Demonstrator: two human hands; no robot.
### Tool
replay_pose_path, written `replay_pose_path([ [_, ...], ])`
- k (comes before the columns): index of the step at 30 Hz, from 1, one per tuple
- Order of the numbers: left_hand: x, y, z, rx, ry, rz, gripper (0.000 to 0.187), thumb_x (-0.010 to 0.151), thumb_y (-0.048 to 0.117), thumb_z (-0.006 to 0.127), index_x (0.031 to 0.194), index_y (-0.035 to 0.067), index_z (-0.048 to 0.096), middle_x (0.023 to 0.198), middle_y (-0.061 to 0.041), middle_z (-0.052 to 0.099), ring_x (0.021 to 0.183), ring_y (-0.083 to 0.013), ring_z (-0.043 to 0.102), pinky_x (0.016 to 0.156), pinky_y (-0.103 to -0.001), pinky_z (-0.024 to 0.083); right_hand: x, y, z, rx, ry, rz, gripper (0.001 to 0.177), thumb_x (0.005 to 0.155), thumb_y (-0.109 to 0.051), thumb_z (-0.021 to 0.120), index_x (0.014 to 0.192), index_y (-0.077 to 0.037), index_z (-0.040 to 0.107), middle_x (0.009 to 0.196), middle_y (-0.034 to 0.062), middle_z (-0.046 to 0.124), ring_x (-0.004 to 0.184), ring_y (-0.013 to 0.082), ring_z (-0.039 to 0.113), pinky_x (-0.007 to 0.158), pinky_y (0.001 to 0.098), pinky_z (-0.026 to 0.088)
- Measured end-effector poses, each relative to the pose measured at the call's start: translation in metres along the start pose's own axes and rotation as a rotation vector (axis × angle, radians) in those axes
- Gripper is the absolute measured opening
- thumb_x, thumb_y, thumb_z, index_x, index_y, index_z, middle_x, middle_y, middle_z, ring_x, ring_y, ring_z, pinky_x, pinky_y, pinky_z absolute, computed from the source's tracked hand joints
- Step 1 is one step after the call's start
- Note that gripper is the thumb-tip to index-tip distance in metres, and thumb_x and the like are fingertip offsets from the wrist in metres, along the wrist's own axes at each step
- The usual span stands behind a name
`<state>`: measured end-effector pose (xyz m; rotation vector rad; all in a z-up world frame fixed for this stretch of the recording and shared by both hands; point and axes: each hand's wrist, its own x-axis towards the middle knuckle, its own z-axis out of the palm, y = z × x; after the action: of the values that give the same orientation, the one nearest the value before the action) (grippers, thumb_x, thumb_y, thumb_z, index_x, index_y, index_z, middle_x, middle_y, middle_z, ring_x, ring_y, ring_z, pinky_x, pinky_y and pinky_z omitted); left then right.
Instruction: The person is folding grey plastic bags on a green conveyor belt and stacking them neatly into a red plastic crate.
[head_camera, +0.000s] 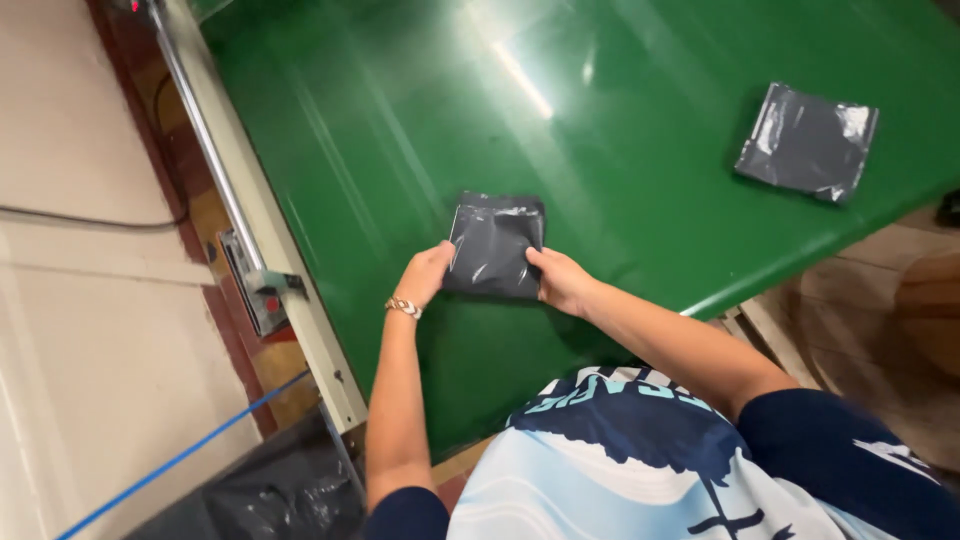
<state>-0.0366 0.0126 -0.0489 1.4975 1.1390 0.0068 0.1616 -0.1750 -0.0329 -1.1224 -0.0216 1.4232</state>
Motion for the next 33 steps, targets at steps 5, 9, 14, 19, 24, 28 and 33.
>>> replay_pose_path([
  [5,-0.027,0.027,0.034,0.765,0.635,0.573,0.034,0.099,0.048,0.057,0.111,0.016,0.064,0.098,-0.006,0.069,0.079,-0.0269,0.072,0.066,-0.038,0.06,0.022,-0.004,-0.012,0.096,-0.027,0.177,0.026,0.094,-0.016,0.059,0.119,-0.014,0.059,0.103,0.0038,0.069,0.087,0.0204,0.075,0.077,0.0443,0.063],
  [9,-0.024,0.035,0.043,0.96,0.747,0.577,0.034,0.1,0.051,0.052,0.111,0.02,0.058,0.094,-0.001,0.063,0.065,-0.0261,0.069,0.058,-0.039,0.06,-0.003,-0.019,0.002,-0.182,0.005,0.064,0.033,0.086,-0.005,0.053,0.116,-0.014,0.062,0.08,-0.0047,0.064,0.068,0.0102,0.07,0.064,0.031,0.063],
  [14,-0.017,0.055,0.053,1.084,0.888,0.411,0.046,0.09,0.067,0.054,0.096,0.021,0.052,0.081,-0.001,0.063,0.052,-0.027,0.067,0.052,-0.039,0.057,0.032,0.006,-0.024,-0.229,0.101,0.053,0.025,0.09,-0.012,0.055,0.114,-0.011,0.061,0.067,-0.005,0.055,0.054,0.0067,0.057,0.048,0.0213,0.059],
  [19,-0.01,0.072,0.053,0.995,0.841,0.312,0.034,0.076,0.048,0.069,0.092,0.021,0.056,0.088,-0.001,0.058,0.085,-0.0295,0.065,0.062,-0.049,0.056,0.011,-0.008,-0.004,-0.253,0.137,-0.012,0.023,0.089,-0.011,0.058,0.111,-0.009,0.063,0.076,-0.0001,0.057,0.063,0.0101,0.059,0.049,0.02,0.055],
  [24,-0.043,0.111,0.073,0.674,0.663,0.472,0.02,0.089,0.026,0.064,0.099,0.013,0.053,0.091,-0.007,0.059,0.09,-0.034,0.065,0.074,-0.047,0.055,-0.019,-0.03,-0.018,-0.258,0.115,-0.142,0.023,0.092,-0.014,0.058,0.113,-0.007,0.065,0.086,0.0017,0.061,0.076,0.0101,0.058,0.056,0.0195,0.051],
  [28,-0.109,0.194,0.126,0.657,0.569,1.0,0.012,0.097,0.021,0.058,0.094,0.011,0.05,0.091,-0.006,0.056,0.082,-0.0292,0.062,0.072,-0.038,0.053,-0.038,-0.067,-0.078,-0.29,0.181,-0.543,0.035,0.097,-0.019,0.062,0.128,-0.006,0.053,0.106,0.0142,0.059,0.099,0.023,0.059,0.077,0.0335,0.052],
  [33,-0.095,0.267,0.223,0.452,0.467,1.175,0.019,0.1,0.027,0.054,0.095,0.011,0.046,0.096,-0.01,0.062,0.08,-0.0348,0.065,0.07,-0.039,0.053,-0.136,-0.197,-0.127,-0.329,0.25,-0.859,0.061,0.102,-0.013,0.056,0.154,-0.004,0.025,0.138,0.0458,0.034,0.136,0.063,0.027,0.113,0.0665,0.026],
])
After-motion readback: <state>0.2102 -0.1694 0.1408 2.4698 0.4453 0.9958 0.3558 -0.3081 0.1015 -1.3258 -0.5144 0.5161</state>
